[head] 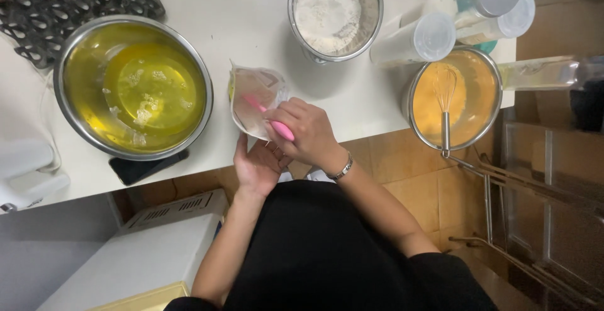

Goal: Measuring and preparing ingredients for baking.

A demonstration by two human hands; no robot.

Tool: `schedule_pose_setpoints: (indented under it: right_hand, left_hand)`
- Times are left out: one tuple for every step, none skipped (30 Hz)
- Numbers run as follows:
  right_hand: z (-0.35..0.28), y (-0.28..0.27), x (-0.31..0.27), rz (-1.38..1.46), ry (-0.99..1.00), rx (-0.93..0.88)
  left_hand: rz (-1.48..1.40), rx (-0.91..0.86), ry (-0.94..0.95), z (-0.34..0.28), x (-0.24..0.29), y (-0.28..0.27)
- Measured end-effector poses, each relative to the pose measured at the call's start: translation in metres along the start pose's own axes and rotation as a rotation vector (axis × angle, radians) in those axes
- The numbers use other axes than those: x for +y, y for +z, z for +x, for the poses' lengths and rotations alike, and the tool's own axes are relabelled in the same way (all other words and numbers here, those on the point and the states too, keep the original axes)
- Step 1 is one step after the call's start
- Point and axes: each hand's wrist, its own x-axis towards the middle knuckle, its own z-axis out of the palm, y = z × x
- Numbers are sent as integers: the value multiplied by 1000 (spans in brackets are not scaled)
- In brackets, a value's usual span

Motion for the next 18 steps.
schedule_pose_setpoints:
  right_hand:
    - [2,2,3,-10,1,-23]
    - [-1,4,7,-11,-3,-23]
    - [-3,7,11,28,-3,-1]
    - [-6,10,14,68,-1,19]
    - [-10,8,15,69,-2,16]
    - [-13,6,16,215,100,59]
    - [-16,4,17,361,202,102]
    - [-21,3,19,362,202,100]
    - [-26,3,20,477,332,159]
    - [-32,2,22,589,462,217]
    - [-36,-1,24,588,460,216]
    - [-40,-3,26,645,468,297]
    - [-45,-6,28,701,475,380]
    - [-49,-8,33,701,475,380]
    - [-53,-10,37,673,499,437]
    - [-58,-13,42,644,525,494]
    - [-61,-17,45,644,525,495]
    - [-64,-20,48,663,538,539]
  left_hand:
    - [10,11,-7,1,0,2]
    - [10,9,-5,2,1,1]
    - [6,30,-9,2,1,1]
    - [1,54,-13,1,1,-1]
    - [-2,55,-12,4,-1,-8]
    - [-34,-13,-2,7,-2,-14]
    - [-67,-80,7,10,-4,-21]
    - [-69,-79,8,11,-4,-24]
    - [-112,-110,10,11,-5,-28]
    - [-156,-143,11,13,-6,-31]
    - [-158,-145,12,13,-6,-33]
    - [-165,-166,22,13,-7,-35]
    - [-171,-187,32,13,-8,-36]
    - [-172,-187,32,14,-7,-37]
    - [-163,-164,24,14,-7,-37]
    - [-154,-141,16,15,-7,-37]
    - [-153,-141,16,15,-7,-36]
    - [-155,-133,12,15,-7,-35]
